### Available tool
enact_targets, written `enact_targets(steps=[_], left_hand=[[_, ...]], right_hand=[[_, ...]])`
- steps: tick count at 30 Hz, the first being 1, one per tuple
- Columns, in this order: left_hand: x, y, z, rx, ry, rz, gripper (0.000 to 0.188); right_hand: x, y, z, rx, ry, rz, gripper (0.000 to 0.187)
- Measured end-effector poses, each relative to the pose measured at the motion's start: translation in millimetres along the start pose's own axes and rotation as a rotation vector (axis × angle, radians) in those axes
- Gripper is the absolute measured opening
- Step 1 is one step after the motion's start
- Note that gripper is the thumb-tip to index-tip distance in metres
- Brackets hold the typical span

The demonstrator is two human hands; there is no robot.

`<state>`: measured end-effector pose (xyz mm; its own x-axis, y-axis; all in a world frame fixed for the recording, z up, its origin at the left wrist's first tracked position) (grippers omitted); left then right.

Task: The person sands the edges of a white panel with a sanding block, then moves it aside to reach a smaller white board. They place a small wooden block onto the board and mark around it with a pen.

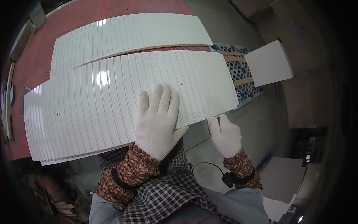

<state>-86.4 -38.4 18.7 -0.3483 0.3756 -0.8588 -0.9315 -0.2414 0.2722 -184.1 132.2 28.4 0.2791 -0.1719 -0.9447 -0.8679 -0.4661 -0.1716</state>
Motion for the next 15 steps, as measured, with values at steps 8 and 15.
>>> enact_targets(steps=[8, 15], left_hand=[[-3.1, 3.5, -2.6, -0.010, 0.000, 0.001, 0.087], [2.8, 1.2, -2.8, -0.011, 0.001, -0.048, 0.096]], right_hand=[[-0.2, -2.6, 2.5, -0.015, -0.050, 0.072, 0.027], [-2.0, 23.6, -12.9, -0.138, -0.109, 0.055, 0.026]])
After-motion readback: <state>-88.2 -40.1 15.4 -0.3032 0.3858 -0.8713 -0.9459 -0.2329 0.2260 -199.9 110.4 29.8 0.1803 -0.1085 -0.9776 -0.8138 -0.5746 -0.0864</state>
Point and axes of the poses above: each hand's wrist, its own y-axis towards the middle knuckle, its own x-axis out of the palm, z = x × y, the point moved 10 cm from there along y, towards the middle knuckle, and after that the axes turned 4 degrees about x, right-handed, at the moved point
